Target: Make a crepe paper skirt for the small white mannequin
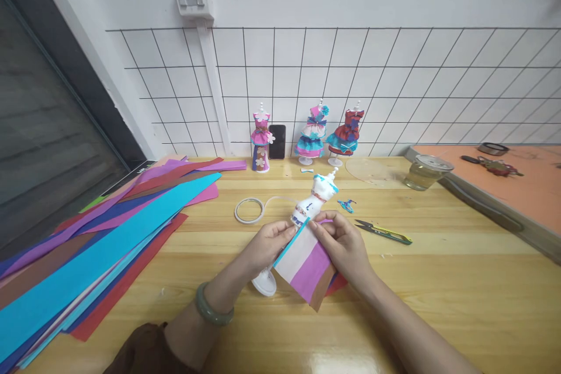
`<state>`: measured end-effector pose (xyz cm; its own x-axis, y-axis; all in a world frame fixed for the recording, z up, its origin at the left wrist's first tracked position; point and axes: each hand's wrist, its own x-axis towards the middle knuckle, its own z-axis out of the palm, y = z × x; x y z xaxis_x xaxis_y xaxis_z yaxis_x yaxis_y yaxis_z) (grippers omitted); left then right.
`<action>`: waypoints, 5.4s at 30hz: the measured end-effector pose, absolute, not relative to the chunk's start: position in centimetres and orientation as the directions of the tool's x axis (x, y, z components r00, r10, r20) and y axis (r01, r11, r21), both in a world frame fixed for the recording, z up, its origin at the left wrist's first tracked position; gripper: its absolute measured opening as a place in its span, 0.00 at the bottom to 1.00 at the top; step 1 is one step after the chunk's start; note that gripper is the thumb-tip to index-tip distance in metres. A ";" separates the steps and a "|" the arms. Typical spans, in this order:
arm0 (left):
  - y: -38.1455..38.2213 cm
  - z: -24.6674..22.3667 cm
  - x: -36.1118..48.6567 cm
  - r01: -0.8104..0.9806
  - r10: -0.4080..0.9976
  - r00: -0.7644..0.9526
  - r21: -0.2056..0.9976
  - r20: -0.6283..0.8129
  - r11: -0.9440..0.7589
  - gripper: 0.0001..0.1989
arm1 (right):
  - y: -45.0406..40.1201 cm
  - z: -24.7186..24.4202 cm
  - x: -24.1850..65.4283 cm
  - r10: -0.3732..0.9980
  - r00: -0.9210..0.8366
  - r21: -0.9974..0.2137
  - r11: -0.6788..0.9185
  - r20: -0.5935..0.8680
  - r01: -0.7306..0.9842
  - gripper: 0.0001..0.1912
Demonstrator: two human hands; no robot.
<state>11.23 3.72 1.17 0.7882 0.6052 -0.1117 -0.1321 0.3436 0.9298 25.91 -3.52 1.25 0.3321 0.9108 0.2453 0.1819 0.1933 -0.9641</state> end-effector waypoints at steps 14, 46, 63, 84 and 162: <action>3.6 1.1 11.2 -0.102 0.643 0.750 0.933 -0.155 0.344 0.20 | -3.7 1.2 25.5 0.952 0.222 -0.976 0.196 0.212 0.089 0.15; 3.6 1.1 11.2 -0.168 0.610 0.785 0.912 -0.105 0.373 0.15 | -3.3 0.7 25.3 0.940 0.249 -0.972 0.212 0.232 0.102 0.13; 3.5 1.6 11.2 -0.170 0.615 0.780 0.908 -0.114 0.384 0.18 | -3.3 0.6 25.4 0.944 0.244 -0.971 0.190 0.222 0.148 0.13; 3.5 1.3 11.1 -0.175 0.604 0.790 0.906 -0.105 0.386 0.17 | -3.3 0.8 25.4 0.930 0.273 -0.955 0.187 0.247 0.229 0.13; 3.7 1.2 11.2 -0.028 0.824 0.555 0.993 0.112 -0.116 0.18 | -3.6 0.9 24.3 0.877 0.336 -0.896 0.200 0.344 0.397 0.10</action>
